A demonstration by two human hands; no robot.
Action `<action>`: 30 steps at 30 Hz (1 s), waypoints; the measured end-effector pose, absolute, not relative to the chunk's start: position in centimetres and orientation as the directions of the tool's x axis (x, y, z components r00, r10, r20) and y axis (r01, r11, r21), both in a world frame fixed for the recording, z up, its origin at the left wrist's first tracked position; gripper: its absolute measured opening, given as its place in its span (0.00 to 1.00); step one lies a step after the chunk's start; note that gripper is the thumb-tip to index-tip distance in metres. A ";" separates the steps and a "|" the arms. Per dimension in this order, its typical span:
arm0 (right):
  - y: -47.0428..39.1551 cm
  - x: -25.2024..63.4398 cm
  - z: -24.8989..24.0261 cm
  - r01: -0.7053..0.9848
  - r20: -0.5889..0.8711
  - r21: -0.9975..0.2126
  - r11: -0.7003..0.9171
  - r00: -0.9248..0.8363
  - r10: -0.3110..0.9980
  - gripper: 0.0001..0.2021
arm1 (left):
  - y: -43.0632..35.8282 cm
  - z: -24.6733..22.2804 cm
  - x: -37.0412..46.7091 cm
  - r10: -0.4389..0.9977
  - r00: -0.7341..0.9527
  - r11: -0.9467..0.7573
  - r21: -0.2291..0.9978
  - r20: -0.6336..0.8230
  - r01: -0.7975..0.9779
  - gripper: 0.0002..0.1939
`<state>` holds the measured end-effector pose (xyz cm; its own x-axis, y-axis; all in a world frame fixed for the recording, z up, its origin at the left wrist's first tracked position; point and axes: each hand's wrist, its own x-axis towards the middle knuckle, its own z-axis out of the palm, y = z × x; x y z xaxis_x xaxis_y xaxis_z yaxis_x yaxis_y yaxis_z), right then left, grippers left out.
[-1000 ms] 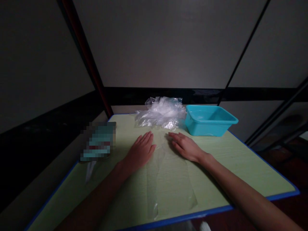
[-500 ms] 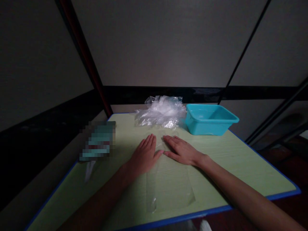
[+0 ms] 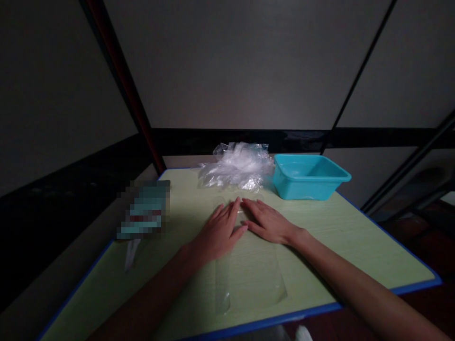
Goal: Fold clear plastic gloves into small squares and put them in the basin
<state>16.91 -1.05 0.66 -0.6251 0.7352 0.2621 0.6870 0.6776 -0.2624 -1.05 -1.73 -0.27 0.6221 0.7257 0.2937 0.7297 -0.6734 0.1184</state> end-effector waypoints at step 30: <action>-1.1 17.1 -0.2 0.730 0.142 -0.133 0.671 -0.656 0.742 0.33 | -2.0 -0.4 -1.4 0.715 0.683 -0.689 -0.018 0.148 0.725 0.32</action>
